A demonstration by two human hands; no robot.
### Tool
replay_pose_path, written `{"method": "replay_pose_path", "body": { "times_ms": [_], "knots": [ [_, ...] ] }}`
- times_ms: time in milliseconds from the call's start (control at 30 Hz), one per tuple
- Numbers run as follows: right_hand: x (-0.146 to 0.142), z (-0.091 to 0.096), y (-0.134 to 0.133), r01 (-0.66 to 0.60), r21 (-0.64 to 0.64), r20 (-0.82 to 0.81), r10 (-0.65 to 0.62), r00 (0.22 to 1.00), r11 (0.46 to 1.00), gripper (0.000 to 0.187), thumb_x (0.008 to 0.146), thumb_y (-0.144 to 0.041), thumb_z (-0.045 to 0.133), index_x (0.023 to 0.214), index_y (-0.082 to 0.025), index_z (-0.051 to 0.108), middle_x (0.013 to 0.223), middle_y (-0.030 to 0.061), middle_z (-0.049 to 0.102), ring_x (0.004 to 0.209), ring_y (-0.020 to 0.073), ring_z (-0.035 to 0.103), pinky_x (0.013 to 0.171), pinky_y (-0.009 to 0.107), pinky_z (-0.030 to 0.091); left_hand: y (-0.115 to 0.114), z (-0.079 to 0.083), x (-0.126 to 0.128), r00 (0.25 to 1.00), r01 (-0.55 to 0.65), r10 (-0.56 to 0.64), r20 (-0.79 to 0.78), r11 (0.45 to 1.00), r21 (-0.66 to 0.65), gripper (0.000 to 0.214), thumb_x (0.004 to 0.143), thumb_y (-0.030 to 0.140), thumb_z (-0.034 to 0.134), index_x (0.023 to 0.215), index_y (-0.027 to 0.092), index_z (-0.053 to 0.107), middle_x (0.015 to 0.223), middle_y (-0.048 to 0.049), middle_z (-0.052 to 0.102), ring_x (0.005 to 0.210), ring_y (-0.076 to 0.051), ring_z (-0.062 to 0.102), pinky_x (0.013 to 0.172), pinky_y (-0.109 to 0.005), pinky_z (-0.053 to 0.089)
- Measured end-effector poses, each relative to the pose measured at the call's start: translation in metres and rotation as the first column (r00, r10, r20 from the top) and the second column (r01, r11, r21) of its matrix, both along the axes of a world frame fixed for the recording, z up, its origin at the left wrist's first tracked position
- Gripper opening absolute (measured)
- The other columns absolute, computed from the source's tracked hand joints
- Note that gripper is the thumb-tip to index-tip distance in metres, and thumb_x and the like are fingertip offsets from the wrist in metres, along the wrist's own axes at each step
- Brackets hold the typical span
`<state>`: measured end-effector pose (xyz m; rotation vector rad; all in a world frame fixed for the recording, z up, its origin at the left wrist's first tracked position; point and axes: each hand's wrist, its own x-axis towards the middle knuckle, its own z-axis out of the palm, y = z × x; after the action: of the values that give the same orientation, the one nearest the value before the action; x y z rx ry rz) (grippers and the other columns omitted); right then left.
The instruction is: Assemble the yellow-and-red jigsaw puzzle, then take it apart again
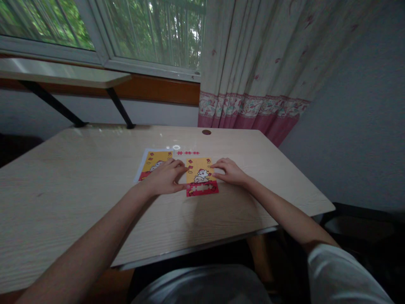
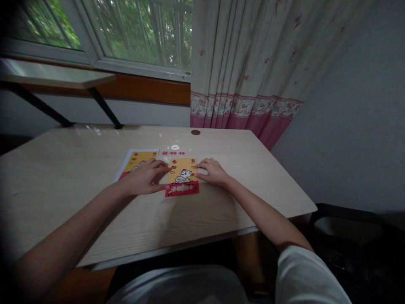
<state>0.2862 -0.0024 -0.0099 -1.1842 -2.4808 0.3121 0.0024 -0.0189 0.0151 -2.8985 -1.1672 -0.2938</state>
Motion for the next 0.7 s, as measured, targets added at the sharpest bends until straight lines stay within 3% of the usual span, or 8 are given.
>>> {"method": "replay_pose_path", "body": {
  "times_ms": [333,500,700],
  "knots": [
    [-0.002,0.002,0.008,-0.028,0.009,-0.030,0.029,0.999,1.000,0.033,0.079,-0.041,0.058,0.103,-0.020,0.063,0.099,0.0067,0.061,0.093,0.0182,0.052,0.084,0.032,0.036,-0.001,0.001,0.001,1.000,-0.003,0.003,-0.015,1.000,0.006,0.060,0.075,0.061,0.050,0.115,0.016,0.056,0.104,-0.0114,0.056,0.094,-0.028,0.047,0.080,-0.038,0.039],
    [-0.014,0.013,0.038,-0.034,0.010,-0.078,0.034,0.996,0.999,0.022,0.079,-0.030,0.058,0.095,-0.015,0.062,0.084,0.0039,0.062,0.078,0.0137,0.054,0.073,0.026,0.038,-0.002,0.003,0.002,1.000,-0.007,0.007,-0.019,1.000,0.000,0.062,0.075,0.062,0.049,0.114,0.014,0.056,0.104,-0.0123,0.056,0.093,-0.028,0.047,0.080,-0.038,0.039],
    [-0.050,0.028,0.080,-0.025,-0.048,0.021,0.026,0.999,0.999,0.015,0.075,-0.016,0.057,0.088,-0.013,0.064,0.082,0.0051,0.063,0.070,0.0118,0.054,0.064,0.023,0.039,-0.002,0.000,0.000,1.000,-0.003,0.004,-0.028,1.000,0.008,0.059,0.076,0.059,0.049,0.116,0.016,0.055,0.104,-0.0117,0.055,0.094,-0.028,0.047,0.079,-0.038,0.037]
  ]
}}
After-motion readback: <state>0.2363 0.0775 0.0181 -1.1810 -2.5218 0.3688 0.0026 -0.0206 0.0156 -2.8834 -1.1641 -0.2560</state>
